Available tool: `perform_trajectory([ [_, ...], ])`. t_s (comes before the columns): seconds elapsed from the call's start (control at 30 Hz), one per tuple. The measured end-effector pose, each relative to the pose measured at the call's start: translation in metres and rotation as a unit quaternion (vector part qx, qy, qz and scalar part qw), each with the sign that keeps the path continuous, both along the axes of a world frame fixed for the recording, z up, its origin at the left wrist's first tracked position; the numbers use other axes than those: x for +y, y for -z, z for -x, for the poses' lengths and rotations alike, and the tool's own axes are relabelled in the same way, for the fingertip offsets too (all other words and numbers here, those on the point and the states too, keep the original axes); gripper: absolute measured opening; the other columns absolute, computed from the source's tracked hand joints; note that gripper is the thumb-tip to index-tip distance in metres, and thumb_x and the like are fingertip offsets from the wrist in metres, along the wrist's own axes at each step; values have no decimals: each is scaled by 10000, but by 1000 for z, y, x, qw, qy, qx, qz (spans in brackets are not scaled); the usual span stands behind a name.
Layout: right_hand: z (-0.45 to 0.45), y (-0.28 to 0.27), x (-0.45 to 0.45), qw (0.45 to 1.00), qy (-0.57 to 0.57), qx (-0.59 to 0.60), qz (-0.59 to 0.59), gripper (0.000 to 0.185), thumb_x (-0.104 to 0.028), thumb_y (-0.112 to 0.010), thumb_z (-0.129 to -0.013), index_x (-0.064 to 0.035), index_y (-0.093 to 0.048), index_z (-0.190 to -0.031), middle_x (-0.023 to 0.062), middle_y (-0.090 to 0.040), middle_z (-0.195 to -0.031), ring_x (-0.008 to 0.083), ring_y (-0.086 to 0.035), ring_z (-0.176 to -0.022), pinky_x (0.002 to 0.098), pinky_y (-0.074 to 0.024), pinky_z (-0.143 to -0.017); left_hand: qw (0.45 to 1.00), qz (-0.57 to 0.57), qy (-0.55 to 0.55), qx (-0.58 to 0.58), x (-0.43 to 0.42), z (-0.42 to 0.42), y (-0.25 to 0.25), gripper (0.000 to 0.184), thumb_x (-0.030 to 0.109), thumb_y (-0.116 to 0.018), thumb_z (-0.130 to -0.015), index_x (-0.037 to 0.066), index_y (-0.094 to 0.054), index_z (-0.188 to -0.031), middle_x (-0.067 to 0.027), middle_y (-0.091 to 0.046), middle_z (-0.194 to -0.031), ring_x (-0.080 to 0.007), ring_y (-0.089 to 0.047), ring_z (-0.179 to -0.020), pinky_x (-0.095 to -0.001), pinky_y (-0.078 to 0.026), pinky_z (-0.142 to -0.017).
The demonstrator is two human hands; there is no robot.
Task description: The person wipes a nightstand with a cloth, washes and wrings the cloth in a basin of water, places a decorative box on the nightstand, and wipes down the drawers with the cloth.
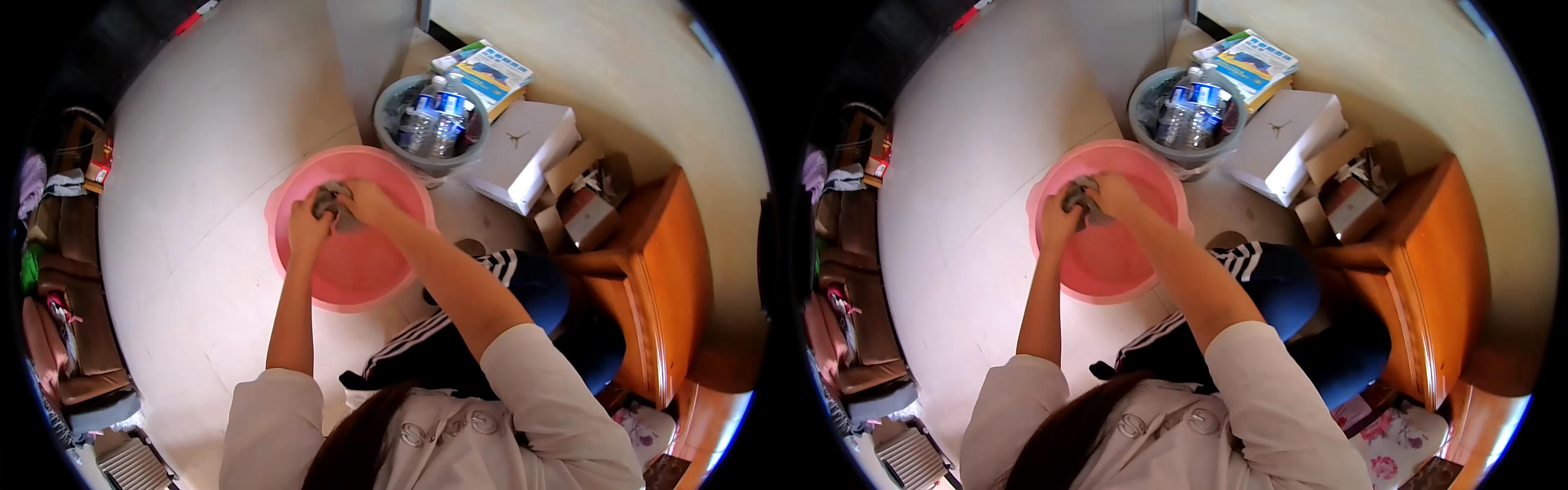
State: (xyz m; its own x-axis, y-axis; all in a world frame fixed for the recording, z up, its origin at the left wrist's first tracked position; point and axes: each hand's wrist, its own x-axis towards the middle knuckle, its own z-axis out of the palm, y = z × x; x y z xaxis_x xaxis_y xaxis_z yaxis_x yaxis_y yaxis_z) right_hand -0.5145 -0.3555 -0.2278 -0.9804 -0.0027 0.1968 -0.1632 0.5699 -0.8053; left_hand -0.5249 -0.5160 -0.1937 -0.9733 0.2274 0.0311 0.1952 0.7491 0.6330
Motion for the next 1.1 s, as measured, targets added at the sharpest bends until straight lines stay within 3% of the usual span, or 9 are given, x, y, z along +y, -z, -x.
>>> perform_trajectory([
  [0.2,-45,125,-11,988,48,-147,-3,445,-208,-567,-810,-11,-483,-1200,221,-441,-1244,379,-451,-1099,415,-401,-908,979,128,59,-145,8,-10,91,551,202,-611,-691,170,-501,-1230,-161,-442,-1234,-319,-476,-1109,-427,-437,-871],
  [0.4,-60,136,6,902,24,-391,-182,662,-217,-579,-790,-120,-274,-1370,153,-204,-1430,382,-346,-1215,437,-370,-966,945,252,186,-93,25,-20,189,628,197,-570,-725,229,-383,-1324,-106,-210,-1439,-316,-215,-1314,-617,-192,-1000],
  [0.5,-57,143,3,873,15,-457,-172,665,-191,-559,-788,-162,-259,-1381,142,-175,-1443,366,-318,-1241,466,-364,-965,935,247,249,-52,37,-29,215,560,242,-525,-766,234,-404,-1313,-105,-296,-1404,-315,-244,-1305,-660,-151,-989],
  [0.6,-57,153,-3,858,28,-485,-167,636,-161,-534,-788,-158,-278,-1370,146,-173,-1439,355,-304,-1248,496,-370,-948,849,373,355,-114,54,-14,244,531,278,-502,-803,172,-409,-1315,-143,-346,-1376,-316,-264,-1292,-595,-155,-1019],
  [0.7,-58,164,-7,853,63,-476,-206,628,-157,-527,-786,-129,-280,-1363,156,-185,-1428,359,-308,-1241,515,-375,-933,861,413,287,-77,77,-11,246,486,251,-515,-795,144,-467,-1267,-156,-499,-1230,-329,-393,-1196,-544,-245,-1000],
  [0.8,-63,164,-7,857,104,-466,-192,658,-174,-544,-778,-96,-258,-1365,168,-202,-1412,369,-315,-1230,522,-378,-928,931,233,280,-33,73,-13,218,371,212,-518,-789,106,-555,-1143,-159,-584,-1071,-342,-507,-1033,-471,-367,-915],
  [0.9,-59,150,-2,857,94,-476,-172,688,-195,-569,-767,-76,-247,-1362,172,-228,-1394,367,-330,-1219,518,-390,-917,960,154,227,-47,62,11,219,291,223,-528,-772,157,-612,-1043,-88,-599,-1053,-290,-513,-1052,-490,-423,-808],
  [1.0,-63,145,-4,853,65,-488,-173,676,-193,-579,-763,-70,-265,-1349,168,-270,-1364,351,-353,-1207,506,-401,-907,922,216,168,-275,46,23,233,398,238,-575,-738,153,-534,-1125,-96,-568,-1111,-324,-530,-1006,-415,-438,-832],
  [1.1,-59,141,2,851,-3,-500,-159,633,-178,-568,-771,-67,-294,-1330,162,-309,-1335,335,-378,-1191,491,-410,-898,933,251,179,-187,36,-4,235,589,296,-600,-719,197,-416,-1269,-114,-447,-1283,-326,-453,-1137,-487,-384,-905],
])
